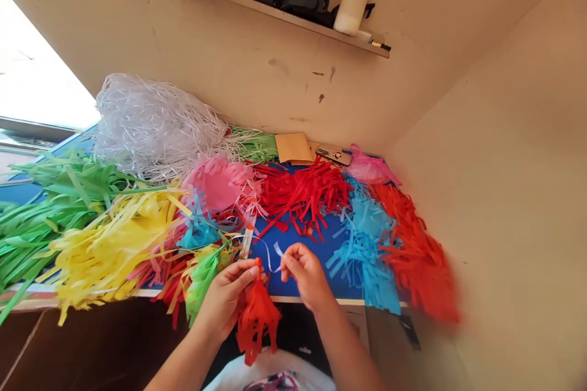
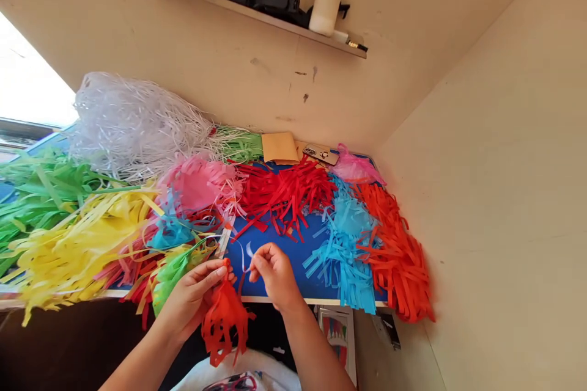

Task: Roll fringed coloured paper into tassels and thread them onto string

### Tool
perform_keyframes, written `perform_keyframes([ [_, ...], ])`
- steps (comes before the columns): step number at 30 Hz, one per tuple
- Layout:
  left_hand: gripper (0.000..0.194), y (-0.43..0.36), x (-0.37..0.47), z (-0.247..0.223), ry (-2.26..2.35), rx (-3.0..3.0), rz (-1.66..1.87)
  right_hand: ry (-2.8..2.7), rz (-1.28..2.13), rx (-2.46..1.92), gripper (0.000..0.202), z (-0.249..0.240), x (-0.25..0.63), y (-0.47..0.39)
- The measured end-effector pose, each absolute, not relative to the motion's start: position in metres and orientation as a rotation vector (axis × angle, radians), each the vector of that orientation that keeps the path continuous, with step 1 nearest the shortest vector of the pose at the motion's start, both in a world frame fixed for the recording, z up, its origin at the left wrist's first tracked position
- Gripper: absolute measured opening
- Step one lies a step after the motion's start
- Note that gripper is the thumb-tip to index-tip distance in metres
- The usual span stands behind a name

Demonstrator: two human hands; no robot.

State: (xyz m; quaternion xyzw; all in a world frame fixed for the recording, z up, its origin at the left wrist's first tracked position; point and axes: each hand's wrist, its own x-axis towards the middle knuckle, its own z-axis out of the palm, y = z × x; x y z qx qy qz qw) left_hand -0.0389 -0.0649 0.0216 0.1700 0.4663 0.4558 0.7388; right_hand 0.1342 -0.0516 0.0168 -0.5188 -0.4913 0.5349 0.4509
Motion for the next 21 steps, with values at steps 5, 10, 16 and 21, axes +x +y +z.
perform_keyframes([
  [5, 0.037, -0.063, -0.033, 0.027, 0.922, 0.252, 0.962, -1.094, 1.433, -1.213, 0.025, 0.031, 0.123, -0.08],
  [10, 0.04, -0.065, -0.031, 0.033, 0.961, 0.188, 0.984, -1.043, 1.404, -1.159, 0.023, 0.031, 0.125, -0.085],
  [16, 0.035, -0.066, -0.032, 0.032, 0.931, 0.217, 0.948, -0.982, 1.417, -1.224, 0.021, 0.025, 0.128, -0.082],
  [21, 0.036, -0.069, -0.03, 0.027, 0.939, 0.333, 0.959, -0.86, 1.39, -1.244, 0.025, 0.023, 0.122, -0.08],
])
